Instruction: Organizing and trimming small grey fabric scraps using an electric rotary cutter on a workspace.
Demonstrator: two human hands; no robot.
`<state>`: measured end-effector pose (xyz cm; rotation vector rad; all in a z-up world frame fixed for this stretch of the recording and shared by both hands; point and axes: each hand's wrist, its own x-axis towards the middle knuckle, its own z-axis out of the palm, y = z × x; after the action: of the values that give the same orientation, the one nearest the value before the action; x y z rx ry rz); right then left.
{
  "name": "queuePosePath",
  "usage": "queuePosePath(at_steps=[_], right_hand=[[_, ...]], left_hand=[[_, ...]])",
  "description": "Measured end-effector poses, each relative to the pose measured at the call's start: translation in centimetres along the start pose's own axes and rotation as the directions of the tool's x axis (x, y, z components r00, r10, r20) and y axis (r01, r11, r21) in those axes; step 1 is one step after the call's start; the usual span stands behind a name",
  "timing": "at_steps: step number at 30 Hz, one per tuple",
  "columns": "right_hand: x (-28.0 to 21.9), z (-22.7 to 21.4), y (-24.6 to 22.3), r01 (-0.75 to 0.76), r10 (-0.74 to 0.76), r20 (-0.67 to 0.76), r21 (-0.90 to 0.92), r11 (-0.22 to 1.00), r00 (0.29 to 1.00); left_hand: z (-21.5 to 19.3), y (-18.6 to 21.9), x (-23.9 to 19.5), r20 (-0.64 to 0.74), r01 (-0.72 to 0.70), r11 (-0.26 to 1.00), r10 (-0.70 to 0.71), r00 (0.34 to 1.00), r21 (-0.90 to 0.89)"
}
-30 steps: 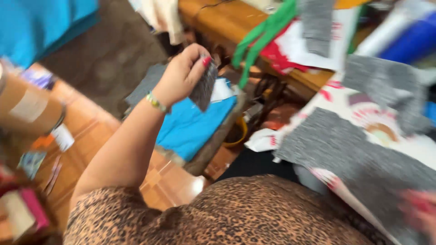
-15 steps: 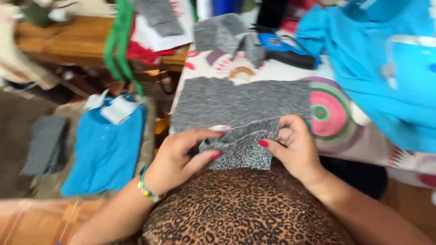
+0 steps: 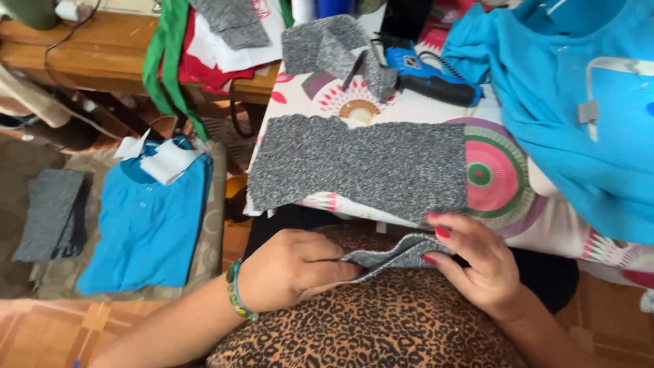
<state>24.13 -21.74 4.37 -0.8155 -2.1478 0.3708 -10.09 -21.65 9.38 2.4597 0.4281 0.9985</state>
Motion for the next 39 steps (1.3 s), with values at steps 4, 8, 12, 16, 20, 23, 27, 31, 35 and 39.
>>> queuePosePath(at_steps=[4,8,12,16,20,23,27,31,35,39], right_hand=[[2.1,-0.2,-1.1,0.122,-0.069,0.225,-0.231,0.965,0.972],[6.6,-0.4,-5.3,0.315,-0.263,0.289,-0.151,0.937,0.921],[6.8,0.1,-5.0,0.311,-0.283,0.217,-0.106,0.945,0.934],[5.1,-0.4,-3.1,0.114,-0.077,0.247,-0.141,0.983,0.966],[4.9,-1.9,-3.4,-0.029,-0.015,0.164,0.267,0.963,0.986],[2.0,-2.0,-2.3,-0.179,0.153,0.091,0.496,0.85,0.984],[-1.4,-2.4,1.7,-0.53,0.558,-0.066,0.239,0.814,0.827],[-0.1,-2.5,4.6,-0.704,0.715,-0.142,0.123,0.699,0.685],[3.6,-2.1,7.1,-0.689,0.702,-0.219,0.146,0.71,0.677],[5.5,-1.3,8.9,-0.74,0.723,-0.178,-0.046,0.671,0.667]], left_hand=[[-0.8,0.9,1.0,0.087,-0.067,0.994,0.059,0.994,0.091],[-0.8,2.8,2.6,0.081,-0.119,0.966,0.103,0.991,0.228],[-1.9,3.7,3.6,0.003,-0.083,0.992,0.083,0.997,0.094],[-3.6,3.7,4.1,-0.029,-0.066,0.997,0.065,0.997,-0.038],[-3.7,2.5,3.3,0.013,-0.052,0.993,0.053,0.999,-0.104],[-3.2,1.4,2.2,0.061,0.021,0.995,-0.015,0.998,-0.093],[-3.7,-2.3,-0.3,0.222,0.339,0.941,-0.326,0.919,-0.021],[-5.4,-7.1,-2.8,0.102,0.64,0.739,-0.634,0.766,-0.212],[-5.6,-10.5,-1.4,0.013,0.706,0.502,-0.811,0.586,-0.499],[-5.8,-12.5,0.7,-0.181,0.701,0.556,-0.824,0.537,-0.446]])
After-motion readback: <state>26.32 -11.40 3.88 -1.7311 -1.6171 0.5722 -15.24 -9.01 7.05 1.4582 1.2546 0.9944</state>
